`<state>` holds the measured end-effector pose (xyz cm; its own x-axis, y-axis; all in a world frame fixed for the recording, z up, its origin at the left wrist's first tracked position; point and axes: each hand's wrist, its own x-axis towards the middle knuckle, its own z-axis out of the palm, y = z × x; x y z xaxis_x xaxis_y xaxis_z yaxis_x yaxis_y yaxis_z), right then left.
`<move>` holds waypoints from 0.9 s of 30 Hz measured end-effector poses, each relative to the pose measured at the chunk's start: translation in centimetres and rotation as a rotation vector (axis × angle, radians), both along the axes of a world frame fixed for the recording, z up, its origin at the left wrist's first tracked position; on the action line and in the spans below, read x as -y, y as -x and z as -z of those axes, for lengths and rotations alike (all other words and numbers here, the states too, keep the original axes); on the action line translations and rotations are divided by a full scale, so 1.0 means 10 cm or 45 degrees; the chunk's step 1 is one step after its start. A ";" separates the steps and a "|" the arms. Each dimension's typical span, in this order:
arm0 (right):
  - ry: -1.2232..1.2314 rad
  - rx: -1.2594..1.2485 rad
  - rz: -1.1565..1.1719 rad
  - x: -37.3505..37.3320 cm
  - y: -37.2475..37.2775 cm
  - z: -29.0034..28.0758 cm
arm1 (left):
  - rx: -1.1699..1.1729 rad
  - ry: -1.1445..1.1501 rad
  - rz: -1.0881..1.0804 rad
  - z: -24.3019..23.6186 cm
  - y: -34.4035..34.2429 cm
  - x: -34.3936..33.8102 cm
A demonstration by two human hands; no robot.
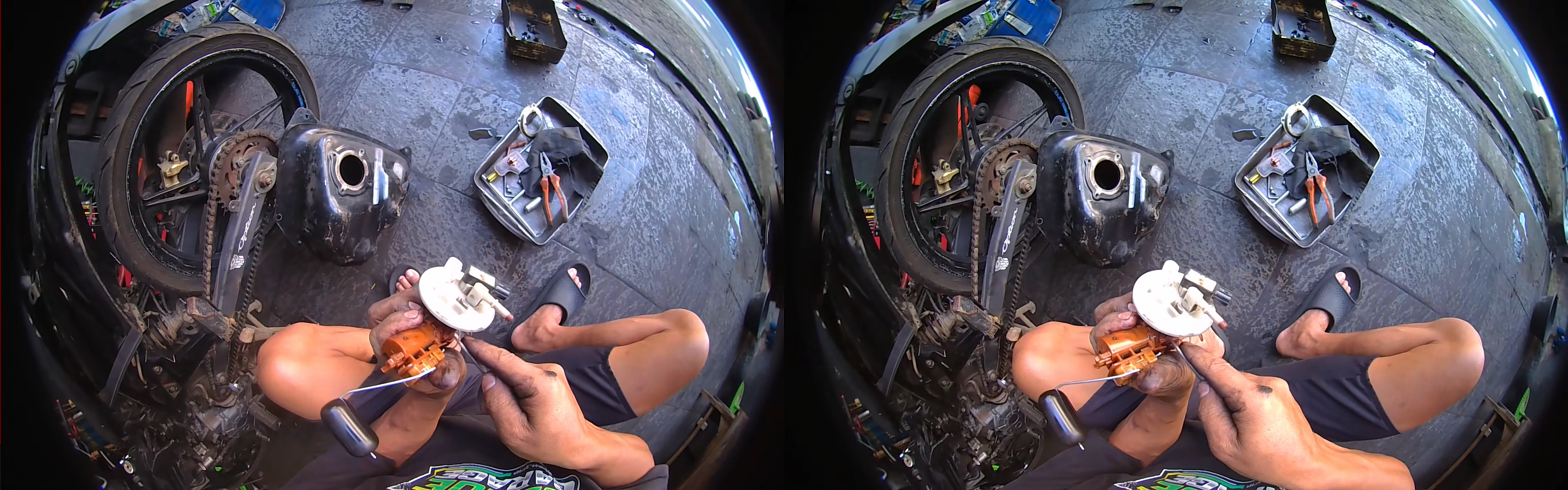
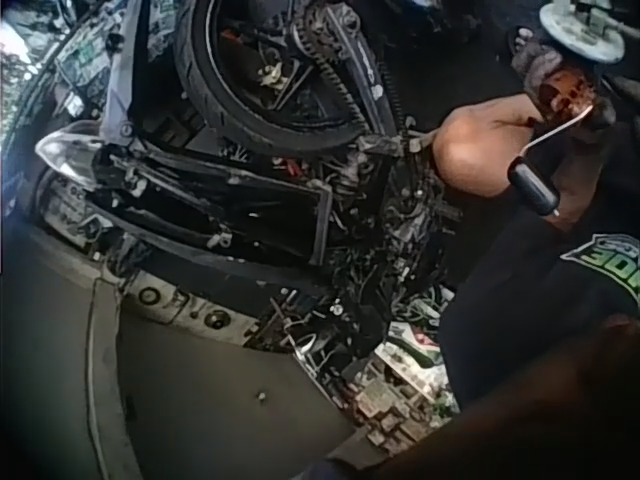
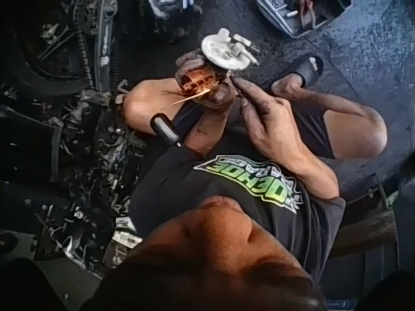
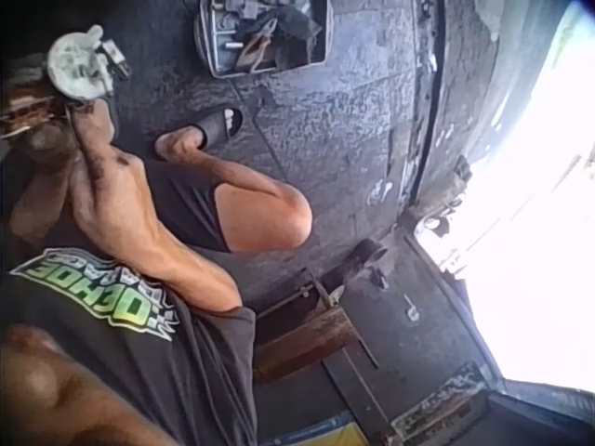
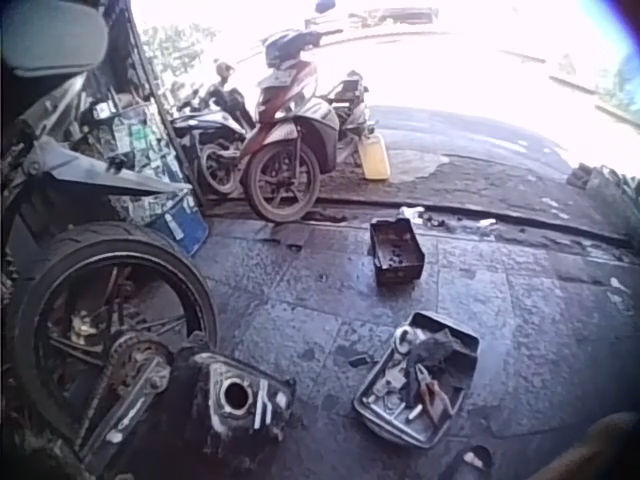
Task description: Remove and disassemble a motorcycle fuel pump assembly.
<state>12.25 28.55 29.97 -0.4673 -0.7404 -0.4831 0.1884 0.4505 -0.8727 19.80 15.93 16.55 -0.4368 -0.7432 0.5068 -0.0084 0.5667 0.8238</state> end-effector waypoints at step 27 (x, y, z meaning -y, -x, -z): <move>-0.031 -0.212 0.025 0.02 -0.13 0.27 | -0.321 -0.142 0.275 0.03 -0.03 -0.09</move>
<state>13.51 28.32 27.26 -0.5566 -0.7196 -0.4153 0.0510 0.4693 -0.8816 20.11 16.84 16.24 -0.4613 -0.7042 0.5398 0.3132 0.4400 0.8416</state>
